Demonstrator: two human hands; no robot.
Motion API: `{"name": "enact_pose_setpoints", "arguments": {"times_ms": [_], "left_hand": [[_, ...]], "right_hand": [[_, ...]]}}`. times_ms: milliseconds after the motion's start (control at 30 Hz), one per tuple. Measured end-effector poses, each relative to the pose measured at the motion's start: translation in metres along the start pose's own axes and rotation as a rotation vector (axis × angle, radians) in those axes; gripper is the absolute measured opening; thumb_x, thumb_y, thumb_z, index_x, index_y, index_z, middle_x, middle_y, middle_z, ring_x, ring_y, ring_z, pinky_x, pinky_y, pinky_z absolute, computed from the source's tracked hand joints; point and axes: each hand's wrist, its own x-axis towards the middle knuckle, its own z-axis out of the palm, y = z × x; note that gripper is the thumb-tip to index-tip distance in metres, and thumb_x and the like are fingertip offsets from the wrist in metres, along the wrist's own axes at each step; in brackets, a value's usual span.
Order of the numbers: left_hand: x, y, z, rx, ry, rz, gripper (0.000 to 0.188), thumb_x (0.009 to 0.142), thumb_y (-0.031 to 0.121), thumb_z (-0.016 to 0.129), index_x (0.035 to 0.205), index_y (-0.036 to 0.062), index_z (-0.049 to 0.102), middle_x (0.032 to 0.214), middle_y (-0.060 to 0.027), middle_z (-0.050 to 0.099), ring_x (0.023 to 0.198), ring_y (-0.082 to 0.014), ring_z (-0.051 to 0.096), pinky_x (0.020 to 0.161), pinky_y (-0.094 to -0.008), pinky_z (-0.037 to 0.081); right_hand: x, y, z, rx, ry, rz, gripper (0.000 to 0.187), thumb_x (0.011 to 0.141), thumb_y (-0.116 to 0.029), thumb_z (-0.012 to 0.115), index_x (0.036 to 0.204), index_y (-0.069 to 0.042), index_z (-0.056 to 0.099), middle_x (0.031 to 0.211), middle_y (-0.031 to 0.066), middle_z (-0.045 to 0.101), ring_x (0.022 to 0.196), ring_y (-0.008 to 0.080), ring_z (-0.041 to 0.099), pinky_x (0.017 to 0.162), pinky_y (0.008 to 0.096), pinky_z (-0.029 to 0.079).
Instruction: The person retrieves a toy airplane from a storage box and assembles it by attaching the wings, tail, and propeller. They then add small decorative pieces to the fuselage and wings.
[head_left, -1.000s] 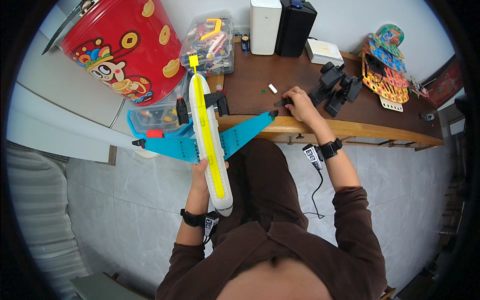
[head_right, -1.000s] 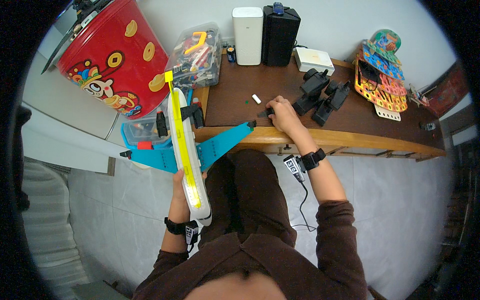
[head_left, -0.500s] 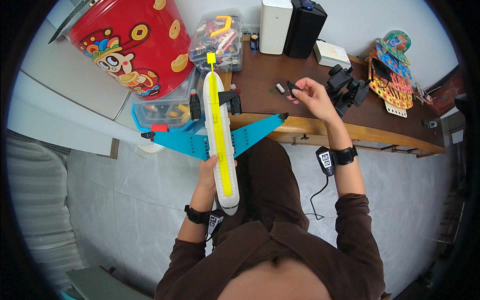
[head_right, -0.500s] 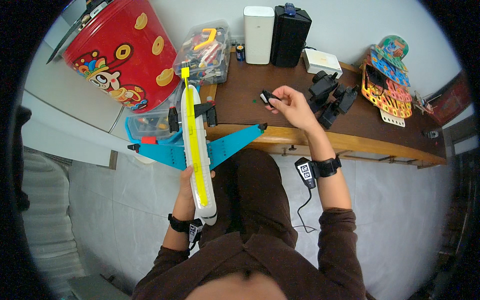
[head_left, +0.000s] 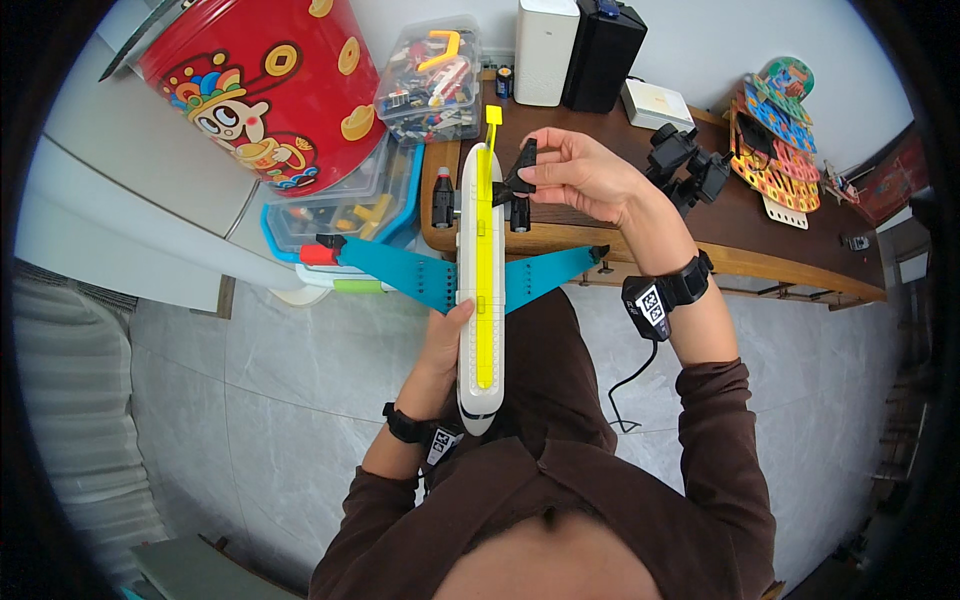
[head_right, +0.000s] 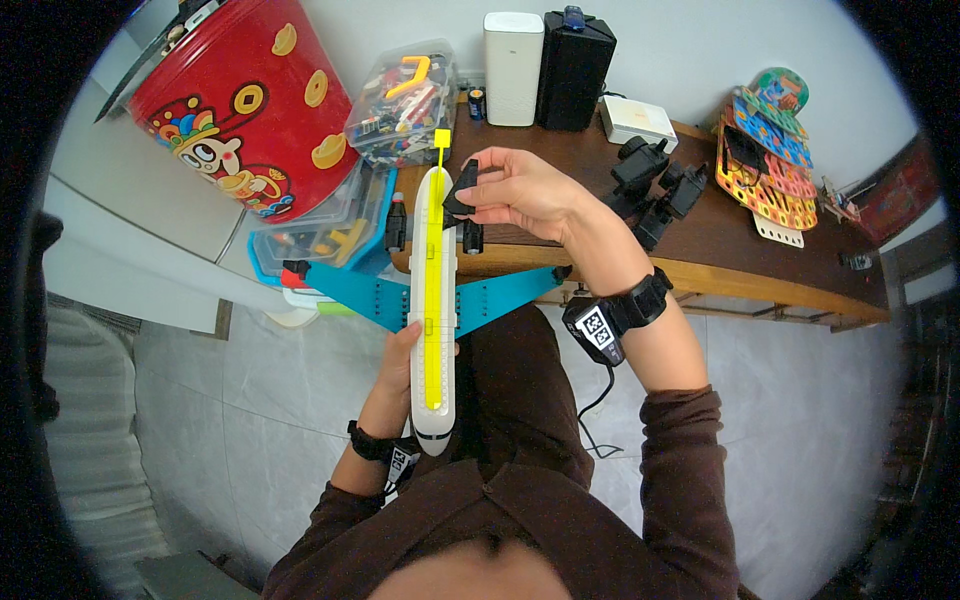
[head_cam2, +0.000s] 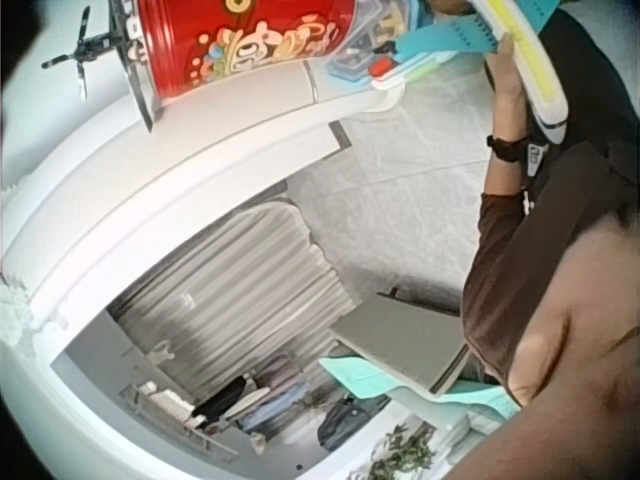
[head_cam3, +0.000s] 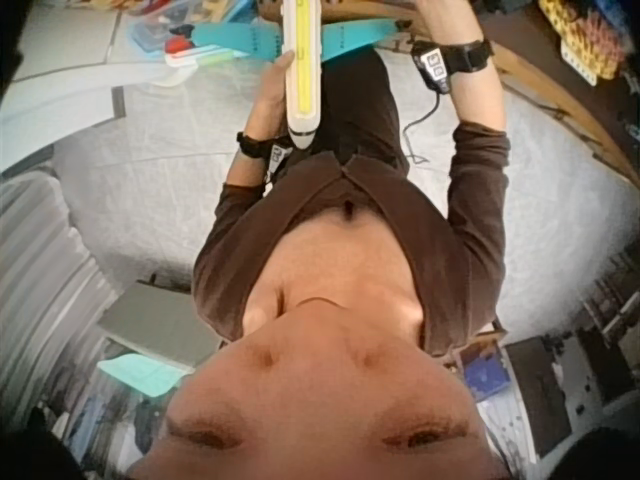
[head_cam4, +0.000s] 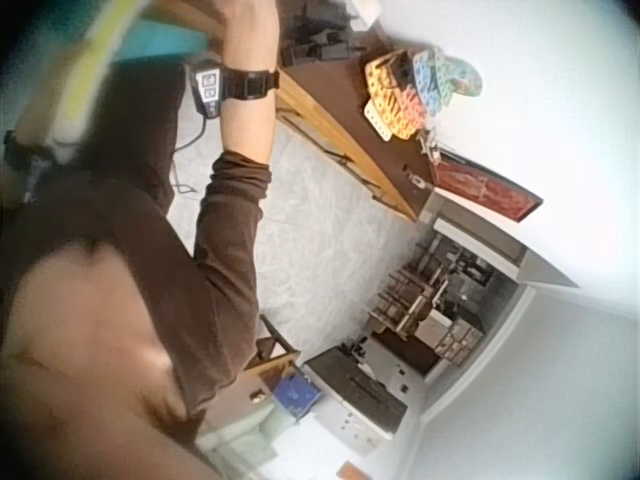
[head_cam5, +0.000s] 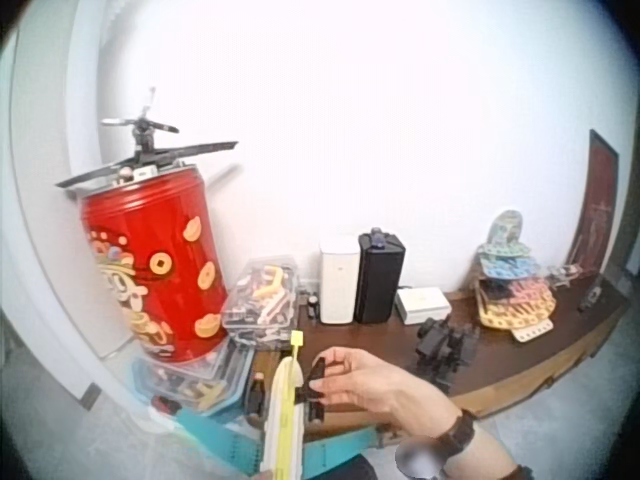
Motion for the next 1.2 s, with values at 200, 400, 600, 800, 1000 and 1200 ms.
{"name": "enact_pose_setpoints", "arguments": {"times_ms": [200, 400, 600, 800, 1000, 1200], "left_hand": [[-0.004, 0.006, 0.001, 0.037, -0.008, -0.043, 0.053, 0.080, 0.035, 0.061, 0.112, -0.0058, 0.051, 0.092, -0.0136, 0.063, 0.069, -0.0194, 0.065, 0.059, -0.0285, 0.055], [-0.007, 0.017, 0.007, 0.073, -0.002, 0.000, 0.049, 0.081, 0.026, 0.062, 0.118, -0.0011, 0.046, 0.096, -0.0113, 0.062, 0.075, -0.0172, 0.064, 0.064, -0.0273, 0.055], [-0.007, 0.022, 0.008, 0.059, -0.021, -0.005, 0.043, 0.082, 0.018, 0.061, 0.118, 0.0012, 0.046, 0.099, -0.0090, 0.060, 0.079, -0.0151, 0.062, 0.068, -0.0271, 0.053], [-0.015, 0.022, 0.015, 0.153, -0.067, 0.001, 0.040, 0.083, 0.016, 0.062, 0.118, 0.0028, 0.047, 0.102, -0.0063, 0.059, 0.084, -0.0123, 0.060, 0.073, -0.0258, 0.050], [-0.030, 0.021, 0.033, 0.155, -0.088, -0.024, 0.040, 0.084, 0.016, 0.062, 0.118, 0.0017, 0.046, 0.101, -0.0063, 0.060, 0.084, -0.0116, 0.060, 0.073, -0.0258, 0.050], [-0.028, 0.022, 0.034, 0.131, -0.140, -0.057, 0.040, 0.084, 0.016, 0.060, 0.119, 0.0006, 0.047, 0.100, -0.0071, 0.061, 0.081, -0.0119, 0.061, 0.071, -0.0250, 0.050]], "right_hand": [[0.002, -0.008, 0.009, -0.327, -0.030, -0.171, 0.031, 0.080, 0.000, 0.064, 0.107, -0.002, 0.050, 0.082, 0.0051, 0.062, 0.076, 0.0107, 0.063, 0.067, 0.0229, 0.055], [0.013, -0.011, 0.009, -0.443, -0.084, -0.172, 0.017, 0.080, -0.003, 0.064, 0.096, -0.004, 0.058, 0.066, 0.0000, 0.059, 0.068, 0.0064, 0.061, 0.054, 0.0191, 0.047], [0.015, -0.024, 0.001, -0.695, -0.074, -0.385, 0.019, 0.079, -0.002, 0.065, 0.098, -0.002, 0.059, 0.074, 0.0014, 0.062, 0.064, 0.0040, 0.058, 0.057, 0.0190, 0.046], [0.013, -0.044, 0.019, -1.251, -0.371, -0.537, 0.017, 0.076, -0.002, 0.066, 0.092, -0.003, 0.062, 0.082, 0.0046, 0.063, 0.073, 0.0117, 0.061, 0.064, 0.0225, 0.050], [0.022, -0.051, 0.052, -1.593, -0.520, -0.159, 0.026, 0.068, -0.009, 0.074, 0.090, -0.003, 0.062, 0.075, 0.0071, 0.061, 0.070, 0.0207, 0.060, 0.059, 0.0328, 0.047], [0.034, -0.057, 0.051, -1.649, -0.613, 0.001, 0.032, 0.066, -0.010, 0.076, 0.094, -0.003, 0.062, 0.071, 0.0065, 0.058, 0.069, 0.0210, 0.059, 0.059, 0.0326, 0.046]]}}
